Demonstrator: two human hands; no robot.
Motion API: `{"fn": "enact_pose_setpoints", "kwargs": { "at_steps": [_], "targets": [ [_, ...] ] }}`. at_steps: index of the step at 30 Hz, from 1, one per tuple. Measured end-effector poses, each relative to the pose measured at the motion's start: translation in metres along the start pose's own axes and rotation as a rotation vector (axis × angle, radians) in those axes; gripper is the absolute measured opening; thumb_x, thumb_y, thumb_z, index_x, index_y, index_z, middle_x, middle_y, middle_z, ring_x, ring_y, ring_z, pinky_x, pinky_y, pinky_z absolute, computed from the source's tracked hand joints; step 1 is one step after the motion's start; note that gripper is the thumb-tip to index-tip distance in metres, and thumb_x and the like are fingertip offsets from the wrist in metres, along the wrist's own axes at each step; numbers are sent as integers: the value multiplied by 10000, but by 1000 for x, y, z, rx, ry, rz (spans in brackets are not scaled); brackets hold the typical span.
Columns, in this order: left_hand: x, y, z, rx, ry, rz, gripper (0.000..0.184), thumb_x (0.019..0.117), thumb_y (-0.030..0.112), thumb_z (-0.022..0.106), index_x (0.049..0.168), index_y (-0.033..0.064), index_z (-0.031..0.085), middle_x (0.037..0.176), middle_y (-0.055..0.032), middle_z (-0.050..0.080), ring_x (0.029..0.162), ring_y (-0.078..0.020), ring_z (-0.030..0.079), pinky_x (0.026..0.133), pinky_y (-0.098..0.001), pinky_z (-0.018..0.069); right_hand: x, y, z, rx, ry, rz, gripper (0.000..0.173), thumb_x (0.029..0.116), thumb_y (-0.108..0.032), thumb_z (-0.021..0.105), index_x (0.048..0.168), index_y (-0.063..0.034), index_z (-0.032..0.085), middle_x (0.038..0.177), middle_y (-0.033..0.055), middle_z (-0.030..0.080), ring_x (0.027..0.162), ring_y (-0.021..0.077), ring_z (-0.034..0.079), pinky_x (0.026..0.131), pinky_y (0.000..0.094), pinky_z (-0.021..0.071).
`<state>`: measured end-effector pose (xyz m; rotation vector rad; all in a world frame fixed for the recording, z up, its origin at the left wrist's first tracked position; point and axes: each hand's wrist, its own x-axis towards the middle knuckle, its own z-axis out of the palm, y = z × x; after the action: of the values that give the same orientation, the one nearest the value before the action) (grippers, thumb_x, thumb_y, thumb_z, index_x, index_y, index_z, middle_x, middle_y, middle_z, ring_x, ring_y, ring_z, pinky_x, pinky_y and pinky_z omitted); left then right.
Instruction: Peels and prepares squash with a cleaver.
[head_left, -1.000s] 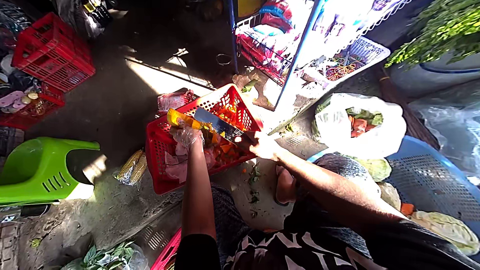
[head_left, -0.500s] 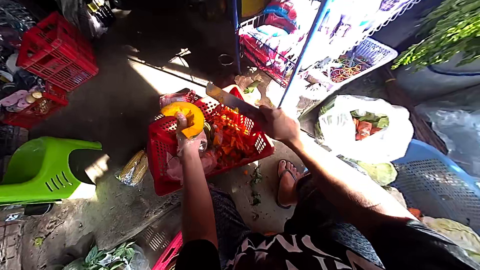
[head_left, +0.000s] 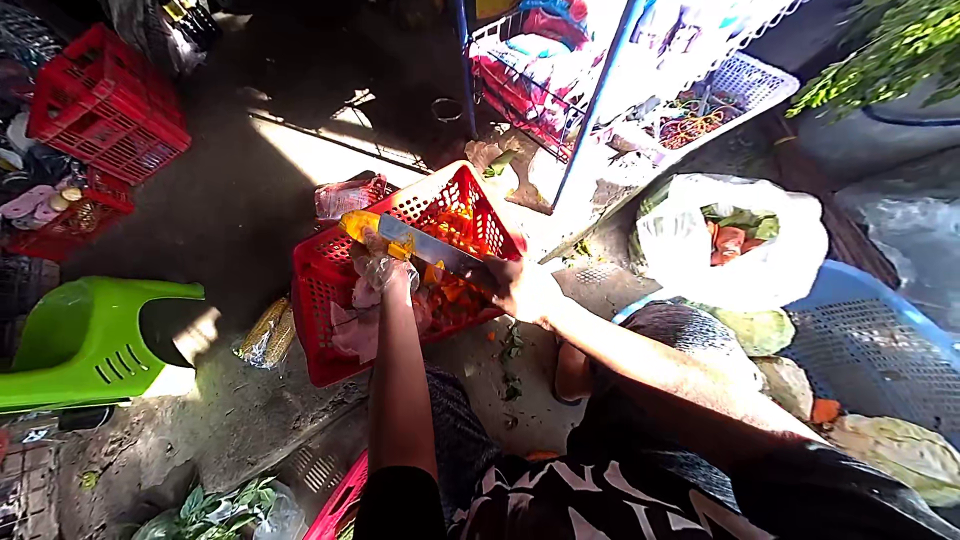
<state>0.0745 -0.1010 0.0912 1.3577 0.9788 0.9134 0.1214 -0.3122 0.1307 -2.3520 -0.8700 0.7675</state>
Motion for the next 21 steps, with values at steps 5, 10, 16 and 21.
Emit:
{"fn": "enact_pose_setpoints", "kwargs": {
  "at_steps": [5,10,16,21],
  "targets": [
    [4,10,3,-149,7,-95,337,1081,232,489,1368,57,485,1201,-128,605,1059,-192,604,895,-395,539,-11,2,-9,81,217,-185,475,1055,-501,503,1013,-62,676,705,138,639,711,364,680,631,586,517],
    [-3,20,-14,-518,-64,-284,188,1095,222,430,1230,118,509,1068,-34,598,955,-141,598,824,-340,545,12,27,-54,-22,484,-299,454,1090,-413,464,1077,13,621,724,185,634,669,412,670,591,604,518],
    [0,39,-47,-621,-55,-166,218,1083,267,480,1215,110,551,1095,-47,639,1023,-156,633,895,-366,558,42,45,-86,-427,35,-9,317,1092,-264,489,1228,0,601,1015,304,689,1007,541,670,813,702,502],
    [-1,40,-52,-382,-53,-181,329,1057,322,546,1309,109,544,1167,-74,632,1046,-174,628,906,-381,552,71,41,-60,-147,-89,66,335,1082,-261,523,1209,33,623,1078,299,673,1000,474,670,866,675,507]
  ]
}}
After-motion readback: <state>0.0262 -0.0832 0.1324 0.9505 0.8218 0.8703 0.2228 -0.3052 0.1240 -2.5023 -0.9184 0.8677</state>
